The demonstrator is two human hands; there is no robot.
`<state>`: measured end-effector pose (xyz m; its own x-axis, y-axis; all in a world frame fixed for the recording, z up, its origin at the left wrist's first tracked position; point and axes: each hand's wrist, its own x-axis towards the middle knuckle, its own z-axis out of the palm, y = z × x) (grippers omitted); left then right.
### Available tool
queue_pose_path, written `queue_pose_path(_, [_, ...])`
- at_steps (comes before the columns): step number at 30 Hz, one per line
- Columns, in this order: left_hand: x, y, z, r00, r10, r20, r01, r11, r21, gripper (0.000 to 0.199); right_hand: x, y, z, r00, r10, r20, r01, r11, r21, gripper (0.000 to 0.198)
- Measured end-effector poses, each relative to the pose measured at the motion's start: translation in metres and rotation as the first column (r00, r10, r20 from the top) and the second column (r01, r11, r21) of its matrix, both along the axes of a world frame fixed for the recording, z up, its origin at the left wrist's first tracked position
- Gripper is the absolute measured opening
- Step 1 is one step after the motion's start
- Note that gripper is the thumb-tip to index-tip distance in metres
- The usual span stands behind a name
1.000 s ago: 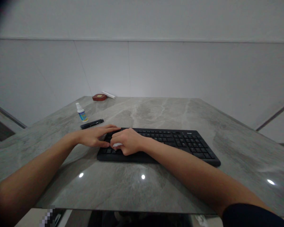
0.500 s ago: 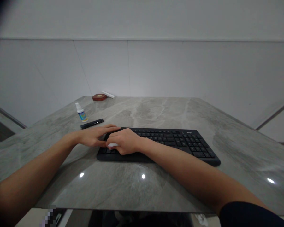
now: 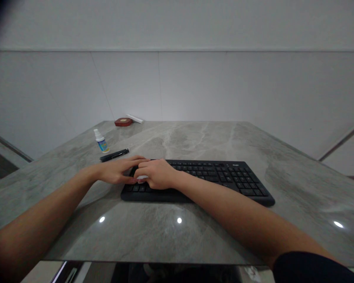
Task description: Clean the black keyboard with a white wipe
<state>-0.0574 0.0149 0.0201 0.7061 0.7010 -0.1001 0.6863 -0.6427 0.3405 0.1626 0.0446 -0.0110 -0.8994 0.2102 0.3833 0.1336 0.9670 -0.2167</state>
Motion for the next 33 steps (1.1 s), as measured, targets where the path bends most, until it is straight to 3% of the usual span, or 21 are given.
queue_pose_path(15, [-0.002,0.0,0.0,0.999,0.028,-0.042,-0.029,1.0,-0.009,0.069,0.006,0.001,0.01,0.999,-0.016,0.043,0.021,0.993,-0.117,0.012])
queue_pose_path(30, [-0.003,0.002,-0.003,0.998,0.027,-0.055,-0.027,1.0,0.003,0.078,0.007,-0.001,0.011,0.985,0.157,0.065,-0.152,0.986,-0.073,0.01])
queue_pose_path(33, [-0.002,0.002,-0.003,0.998,0.032,-0.057,-0.033,0.999,-0.01,0.078,0.007,-0.001,0.009,0.991,0.124,0.056,-0.121,0.991,-0.065,0.011])
